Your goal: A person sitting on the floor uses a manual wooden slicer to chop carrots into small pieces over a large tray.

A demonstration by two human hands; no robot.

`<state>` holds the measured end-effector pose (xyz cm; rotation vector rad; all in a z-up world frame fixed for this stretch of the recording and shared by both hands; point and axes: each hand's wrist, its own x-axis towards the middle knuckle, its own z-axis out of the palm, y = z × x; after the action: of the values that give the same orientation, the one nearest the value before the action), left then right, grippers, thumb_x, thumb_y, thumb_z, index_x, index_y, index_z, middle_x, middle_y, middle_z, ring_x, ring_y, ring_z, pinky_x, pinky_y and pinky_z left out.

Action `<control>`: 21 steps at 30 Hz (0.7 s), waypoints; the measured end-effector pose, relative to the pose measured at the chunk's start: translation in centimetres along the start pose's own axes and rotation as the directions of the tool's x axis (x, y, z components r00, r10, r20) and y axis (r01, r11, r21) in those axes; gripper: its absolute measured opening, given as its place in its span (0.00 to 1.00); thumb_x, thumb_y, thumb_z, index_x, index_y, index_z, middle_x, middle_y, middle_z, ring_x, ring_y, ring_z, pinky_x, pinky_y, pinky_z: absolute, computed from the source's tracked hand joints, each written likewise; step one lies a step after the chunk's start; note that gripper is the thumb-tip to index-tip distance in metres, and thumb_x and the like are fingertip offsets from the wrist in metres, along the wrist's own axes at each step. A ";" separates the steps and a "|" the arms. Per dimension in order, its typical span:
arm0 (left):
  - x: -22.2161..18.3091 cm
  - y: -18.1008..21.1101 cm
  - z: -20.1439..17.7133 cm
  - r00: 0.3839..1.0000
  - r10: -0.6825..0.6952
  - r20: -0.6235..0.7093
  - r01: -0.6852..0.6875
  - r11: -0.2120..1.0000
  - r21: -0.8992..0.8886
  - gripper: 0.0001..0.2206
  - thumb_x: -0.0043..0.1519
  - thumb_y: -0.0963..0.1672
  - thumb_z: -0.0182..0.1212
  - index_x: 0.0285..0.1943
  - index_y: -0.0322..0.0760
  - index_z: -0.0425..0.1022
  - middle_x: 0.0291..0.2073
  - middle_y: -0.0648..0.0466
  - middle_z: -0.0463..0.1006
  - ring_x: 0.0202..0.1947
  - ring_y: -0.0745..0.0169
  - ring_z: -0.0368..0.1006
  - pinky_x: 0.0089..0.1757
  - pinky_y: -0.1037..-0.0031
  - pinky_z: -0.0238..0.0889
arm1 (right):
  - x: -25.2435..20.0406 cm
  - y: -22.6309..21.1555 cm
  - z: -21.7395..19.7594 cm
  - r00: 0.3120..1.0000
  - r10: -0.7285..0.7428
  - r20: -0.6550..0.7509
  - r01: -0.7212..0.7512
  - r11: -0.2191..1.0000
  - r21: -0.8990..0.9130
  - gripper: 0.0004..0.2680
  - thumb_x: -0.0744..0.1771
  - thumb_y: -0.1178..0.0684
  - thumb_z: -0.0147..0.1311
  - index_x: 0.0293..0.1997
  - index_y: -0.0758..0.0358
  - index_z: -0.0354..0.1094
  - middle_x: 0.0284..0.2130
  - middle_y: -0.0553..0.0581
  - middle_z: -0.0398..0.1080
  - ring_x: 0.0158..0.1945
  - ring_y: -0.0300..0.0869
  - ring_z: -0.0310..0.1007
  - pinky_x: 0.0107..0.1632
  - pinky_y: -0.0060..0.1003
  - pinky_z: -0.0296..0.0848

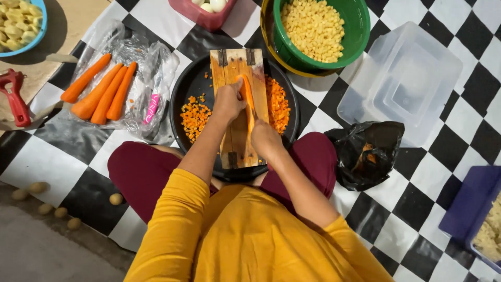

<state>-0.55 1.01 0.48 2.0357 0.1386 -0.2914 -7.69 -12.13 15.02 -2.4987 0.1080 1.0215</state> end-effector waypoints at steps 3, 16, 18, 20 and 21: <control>0.1 -0.2 0.1 1.000 -0.007 0.009 0.007 1.000 -0.018 0.34 0.59 0.39 0.69 0.76 0.38 0.59 0.36 0.52 0.77 0.42 0.58 0.77 0.43 0.69 0.75 | 0.1 4.6 3.8 0.998 -0.067 -0.008 0.065 0.991 -0.114 0.14 0.69 0.56 0.31 0.53 0.76 0.62 0.46 0.80 0.71 0.54 0.73 0.71 0.56 0.63 0.71; 0.7 2.0 -0.7 0.974 -0.211 -0.081 0.185 0.951 -0.246 0.22 0.68 0.52 0.58 0.54 0.27 0.72 0.41 0.41 0.80 0.48 0.46 0.80 0.51 0.54 0.72 | 3.1 -0.1 -1.1 0.979 -0.101 -0.179 0.096 0.995 -0.033 0.16 0.71 0.53 0.29 0.58 0.75 0.59 0.47 0.82 0.71 0.56 0.72 0.71 0.58 0.64 0.69; -0.6 3.8 -1.9 0.976 -0.176 -0.126 0.158 0.977 -0.142 0.20 0.69 0.51 0.52 0.46 0.26 0.76 0.37 0.36 0.81 0.52 0.34 0.76 0.54 0.49 0.67 | 9.4 1.1 0.9 0.964 -0.140 -0.224 0.100 0.978 -0.182 0.13 0.71 0.50 0.30 0.54 0.67 0.58 0.44 0.74 0.72 0.53 0.68 0.74 0.55 0.60 0.73; -0.4 4.0 -1.6 0.980 -0.131 -0.152 0.121 0.990 -0.077 0.20 0.70 0.50 0.51 0.46 0.25 0.76 0.37 0.36 0.81 0.51 0.33 0.77 0.54 0.50 0.68 | 10.6 0.5 1.0 0.958 -0.162 -0.235 0.122 0.977 -0.174 0.12 0.71 0.52 0.29 0.53 0.68 0.57 0.45 0.74 0.71 0.54 0.68 0.73 0.56 0.60 0.73; -0.4 4.0 -1.5 0.982 -0.085 -0.171 0.084 0.996 -0.008 0.20 0.71 0.49 0.49 0.46 0.25 0.77 0.37 0.35 0.81 0.49 0.32 0.77 0.53 0.52 0.69 | 11.2 0.2 1.2 0.952 -0.180 -0.247 0.142 0.976 -0.164 0.12 0.70 0.55 0.29 0.53 0.69 0.57 0.46 0.74 0.70 0.55 0.69 0.72 0.56 0.61 0.72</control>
<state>0.19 0.50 4.68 2.0555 0.3324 -0.1687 -0.37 -10.80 6.54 -2.7116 -0.0945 0.6520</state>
